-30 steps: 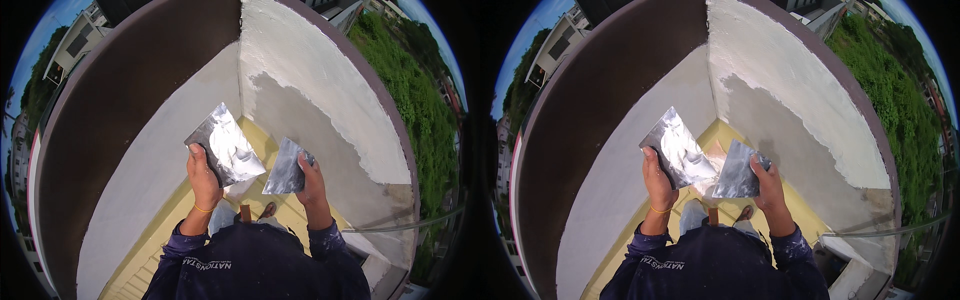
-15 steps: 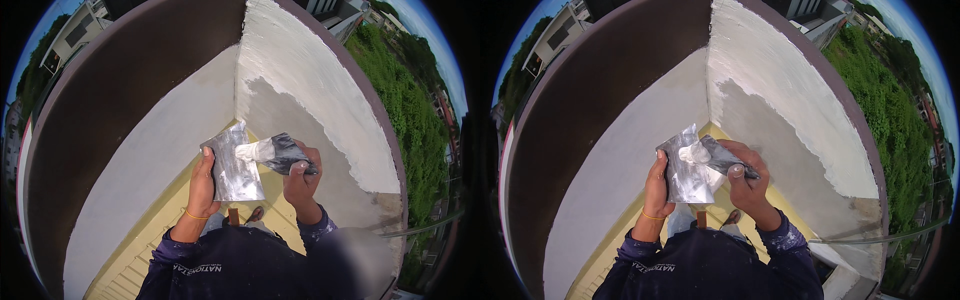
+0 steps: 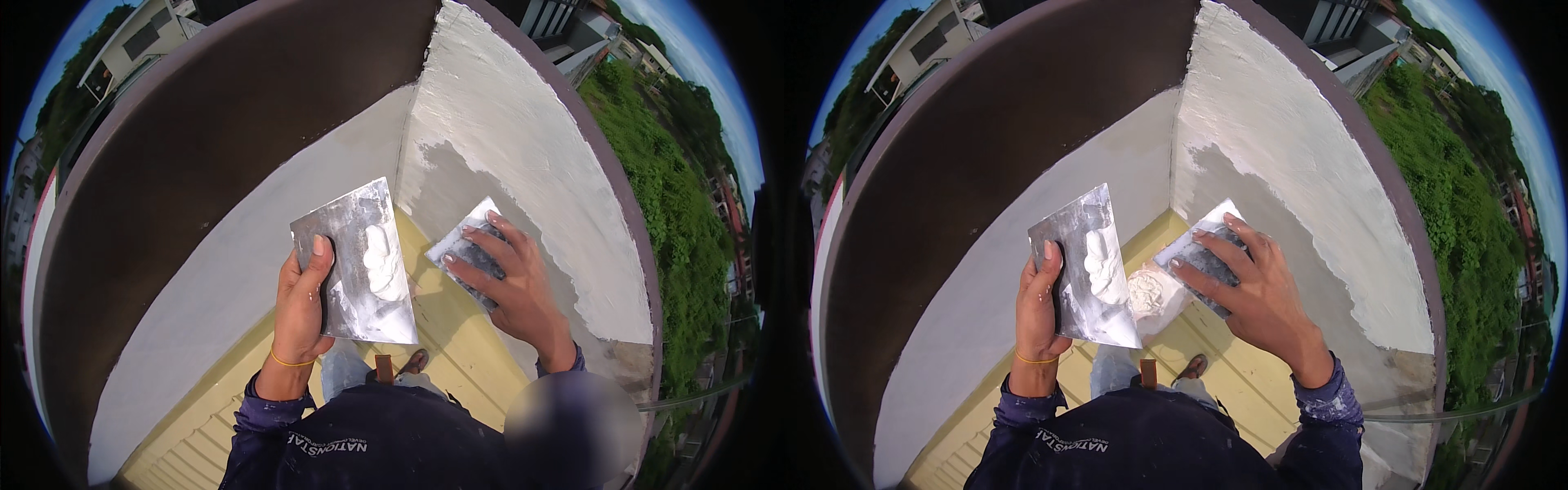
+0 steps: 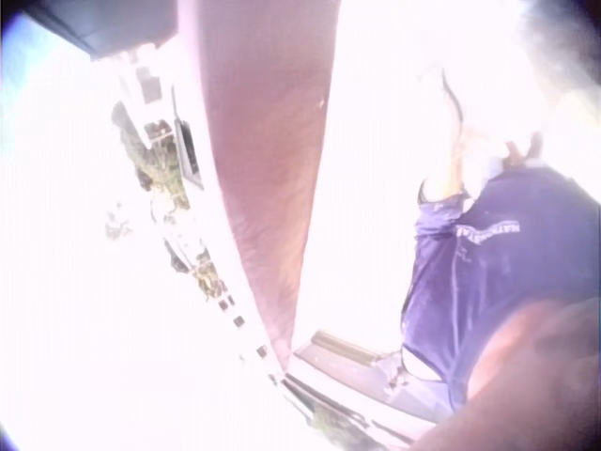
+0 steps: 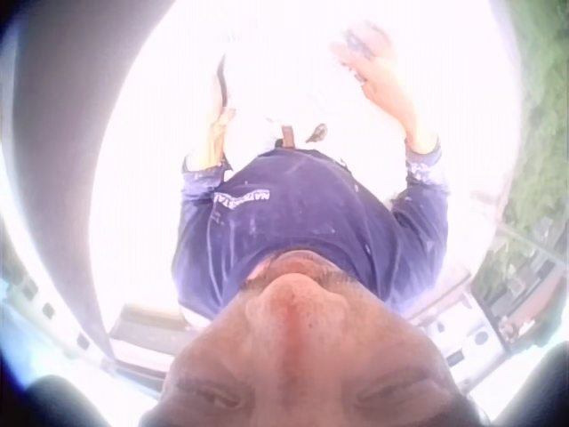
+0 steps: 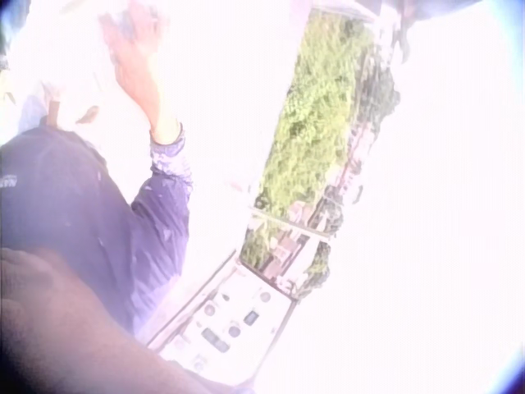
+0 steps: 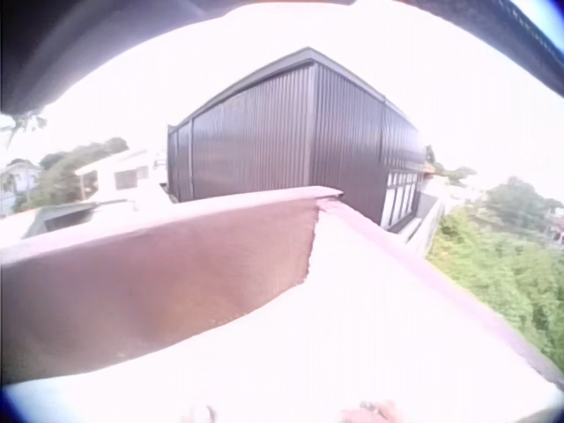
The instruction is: The person scoops white plaster from a bag using a trowel and applies it to a curved wall on a rooftop. They repeatedly smooth the surface with a smaller trowel, working along the edge and upper sections of the wall.
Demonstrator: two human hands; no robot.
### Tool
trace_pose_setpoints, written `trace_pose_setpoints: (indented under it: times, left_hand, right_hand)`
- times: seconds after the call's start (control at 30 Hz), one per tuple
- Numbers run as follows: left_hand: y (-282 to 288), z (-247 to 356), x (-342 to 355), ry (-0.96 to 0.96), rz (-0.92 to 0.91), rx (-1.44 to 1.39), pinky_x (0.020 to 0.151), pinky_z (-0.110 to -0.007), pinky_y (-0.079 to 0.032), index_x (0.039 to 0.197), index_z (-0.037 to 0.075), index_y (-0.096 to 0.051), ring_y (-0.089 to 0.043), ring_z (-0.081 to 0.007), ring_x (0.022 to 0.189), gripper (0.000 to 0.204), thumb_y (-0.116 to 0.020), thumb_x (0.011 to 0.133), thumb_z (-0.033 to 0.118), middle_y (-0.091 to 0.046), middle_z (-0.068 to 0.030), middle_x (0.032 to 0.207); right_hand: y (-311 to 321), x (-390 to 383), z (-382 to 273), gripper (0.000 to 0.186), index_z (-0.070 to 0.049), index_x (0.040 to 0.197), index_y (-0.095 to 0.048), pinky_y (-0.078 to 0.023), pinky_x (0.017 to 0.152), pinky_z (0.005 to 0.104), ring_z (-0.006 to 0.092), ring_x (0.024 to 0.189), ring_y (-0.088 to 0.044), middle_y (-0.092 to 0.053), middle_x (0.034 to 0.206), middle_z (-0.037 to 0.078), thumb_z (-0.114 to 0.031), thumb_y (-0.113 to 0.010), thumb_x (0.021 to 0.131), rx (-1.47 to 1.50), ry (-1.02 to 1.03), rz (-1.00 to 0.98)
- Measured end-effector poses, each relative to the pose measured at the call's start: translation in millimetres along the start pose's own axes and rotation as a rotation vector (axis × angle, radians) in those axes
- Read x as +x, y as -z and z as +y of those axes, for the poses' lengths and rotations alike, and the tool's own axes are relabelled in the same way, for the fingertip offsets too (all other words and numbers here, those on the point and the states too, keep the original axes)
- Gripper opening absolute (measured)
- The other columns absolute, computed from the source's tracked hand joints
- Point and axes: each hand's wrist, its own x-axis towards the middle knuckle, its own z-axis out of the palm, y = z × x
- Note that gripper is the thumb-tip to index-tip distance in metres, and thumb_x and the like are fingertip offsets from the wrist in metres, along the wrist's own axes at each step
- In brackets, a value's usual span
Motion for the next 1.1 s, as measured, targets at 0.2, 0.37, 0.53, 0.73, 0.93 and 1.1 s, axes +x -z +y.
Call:
trace_pose_setpoints:
  times: [0.2, 0.37, 0.53, 0.73, 0.93, 1.1]
  left_hand:
    - [-9.4, 12.7, 13.8, -0.311, 0.111, 0.415, 0.09, -0.027, -0.047, 0.115, 0.001, -0.062, -0.059, -0.009, 0.1, 0.031, -0.062, 0.102, 0.03, -0.067, -0.003, 0.107]
    - [-14.5, 39.2, 49.3, -0.743, 0.191, 0.53, 0.092, -0.025, -0.044, 0.109, 0.001, -0.063, -0.057, -0.008, 0.097, 0.03, -0.063, 0.102, 0.03, -0.065, -0.0009, 0.099]
    - [55.8, 25.9, 72.8, -0.895, 0.521, 0.453, 0.097, -0.03, -0.043, 0.129, 0.002, -0.05, -0.052, -0.0126, 0.109, 0.038, -0.054, 0.104, 0.03, -0.055, -0.0056, 0.119]
    - [205.8, -131.3, 27.4, -0.002, 0.541, 0.153, 0.084, -0.032, -0.053, 0.128, 0.004, -0.053, -0.063, -0.0168, 0.099, 0.043, -0.056, 0.102, 0.039, -0.063, -0.0061, 0.113]
    - [327.5, -196.9, -96.8, 0.592, 0.65, 0.752, 0.125, -0.049, -0.002, 0.158, 0.003, -0.02, -0.006, -0.0318, 0.154, 0.078, -0.052, 0.099, 0.043, -0.012, -0.0186, 0.166]
    - [385.4, -204.9, -142.7, 0.641, 0.756, 0.643, 0.125, -0.043, -0.005, 0.159, 0.009, -0.023, -0.014, -0.0275, 0.153, 0.083, -0.061, 0.093, 0.044, -0.023, -0.0128, 0.165]
  right_hand:
    - [10.7, 48.9, -18.1, 0.061, -0.034, 0.121, -0.07, -0.044, 0.094, 0.0483, 0.0325, 0.131, -0.048, -0.055, 0.137, 0.0, -0.005, -0.073, 0.068, -0.066, 0.165, 0.058]
    - [-27.5, 63.1, 2.7, 0.059, -0.028, 0.133, -0.062, -0.043, 0.098, 0.0478, 0.0314, 0.131, -0.045, -0.052, 0.14, 0.002, -0.004, -0.065, 0.079, 0.054, 0.206, -0.089]
    - [-183.9, 40.0, 43.5, 0.04, -0.009, 0.137, -0.055, -0.043, 0.103, 0.0565, 0.0297, 0.116, -0.061, -0.058, 0.134, 0.009, -0.006, -0.055, 0.097, 1.497, -0.508, -0.067]
    - [-417.2, 26.7, 127.3, 0.043, -0.005, 0.14, -0.046, -0.052, 0.093, 0.0643, 0.0387, 0.119, -0.06, -0.057, 0.132, 0.018, -0.02, -0.055, 0.1, 2.393, -1.151, 0.317]
    - [-577.6, 72.4, 237.5, 0.043, -0.003, 0.14, -0.043, -0.05, 0.099, 0.0655, 0.0398, 0.123, -0.056, -0.053, 0.136, 0.018, -0.019, -0.05, 0.101, 2.205, -1.298, 0.521]
    - [-634.6, 99.0, 279.6, 0.05, -0.005, 0.143, -0.041, -0.048, 0.101, 0.0646, 0.0377, 0.128, -0.053, -0.05, 0.142, 0.018, -0.023, -0.055, 0.098, 2.042, -1.254, 0.602]
